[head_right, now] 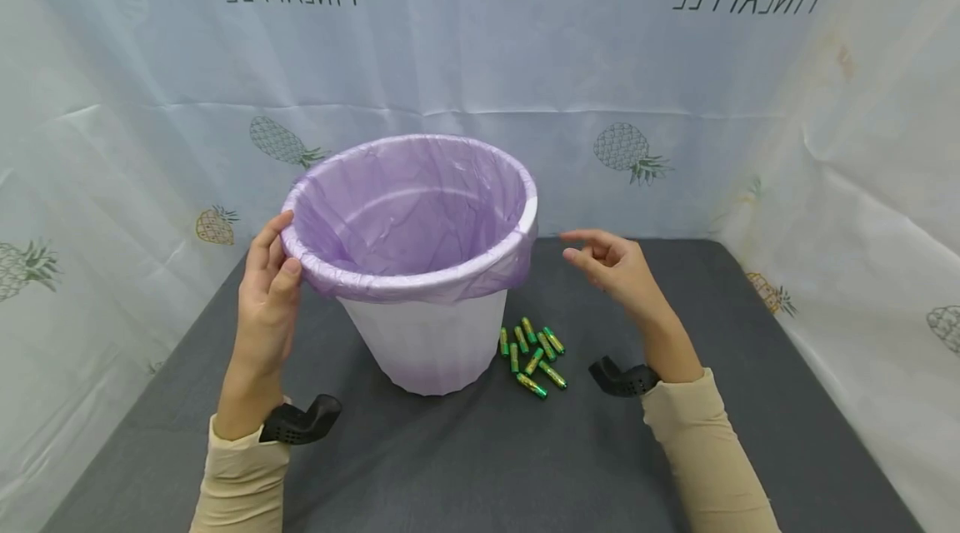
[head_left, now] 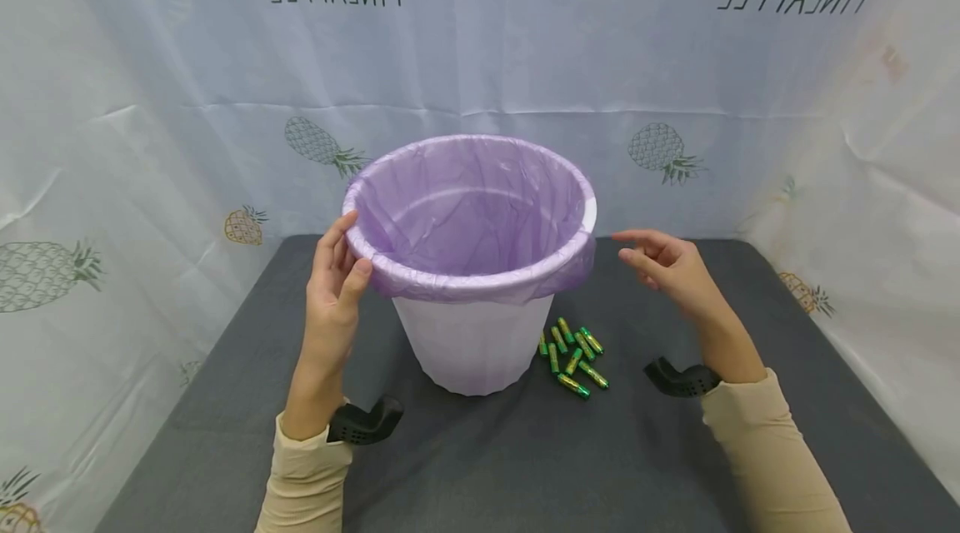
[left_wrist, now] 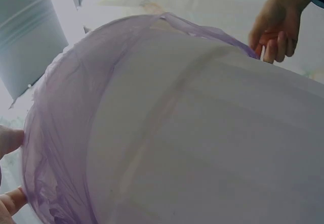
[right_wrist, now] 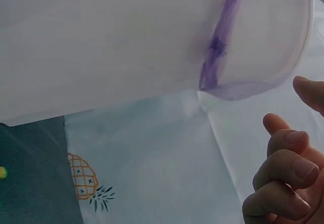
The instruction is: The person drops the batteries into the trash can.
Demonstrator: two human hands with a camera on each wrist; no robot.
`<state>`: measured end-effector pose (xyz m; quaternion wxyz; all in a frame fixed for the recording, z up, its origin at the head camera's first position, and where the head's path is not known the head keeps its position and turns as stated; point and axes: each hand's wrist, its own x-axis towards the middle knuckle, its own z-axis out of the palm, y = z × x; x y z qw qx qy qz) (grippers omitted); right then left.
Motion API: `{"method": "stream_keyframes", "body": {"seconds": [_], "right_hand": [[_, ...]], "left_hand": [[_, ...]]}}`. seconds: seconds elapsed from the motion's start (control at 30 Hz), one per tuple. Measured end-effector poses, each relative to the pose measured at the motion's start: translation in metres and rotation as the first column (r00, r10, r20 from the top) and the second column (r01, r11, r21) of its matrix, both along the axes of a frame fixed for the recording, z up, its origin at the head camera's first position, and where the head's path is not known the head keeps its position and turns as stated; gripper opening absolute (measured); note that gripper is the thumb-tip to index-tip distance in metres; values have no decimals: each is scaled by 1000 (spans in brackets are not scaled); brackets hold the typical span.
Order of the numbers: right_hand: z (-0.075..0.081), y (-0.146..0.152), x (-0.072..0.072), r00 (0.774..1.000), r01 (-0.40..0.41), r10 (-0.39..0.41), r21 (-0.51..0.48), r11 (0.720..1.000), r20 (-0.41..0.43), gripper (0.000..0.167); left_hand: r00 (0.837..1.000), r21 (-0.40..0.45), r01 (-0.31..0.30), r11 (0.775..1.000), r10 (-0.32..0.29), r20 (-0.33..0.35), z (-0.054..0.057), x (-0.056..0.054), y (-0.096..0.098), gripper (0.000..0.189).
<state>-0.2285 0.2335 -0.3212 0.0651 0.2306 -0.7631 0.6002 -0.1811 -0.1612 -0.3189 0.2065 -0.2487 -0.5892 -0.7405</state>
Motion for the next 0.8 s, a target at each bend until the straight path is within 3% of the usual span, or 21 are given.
{"method": "stream_keyframes", "body": {"seconds": [0.3, 0.47, 0.67, 0.8], "right_hand": [[-43, 10, -3, 998, 8, -17, 146, 989, 62, 30], [-65, 18, -10, 993, -89, 74, 173, 981, 91, 34], [-88, 27, -19, 968, -230, 210, 149, 962, 137, 38], [-98, 31, -22, 957, -258, 225, 179, 949, 186, 35]], "left_hand": [[1000, 7, -13, 1000, 12, 14, -1, -1, 0, 49], [1000, 6, -17, 1000, 17, 22, 1, 0, 1, 49], [999, 8, -16, 1000, 16, 30, 1, 1, 1, 50], [1000, 3, -9, 1000, 9, 22, 0, -1, 0, 50]]}}
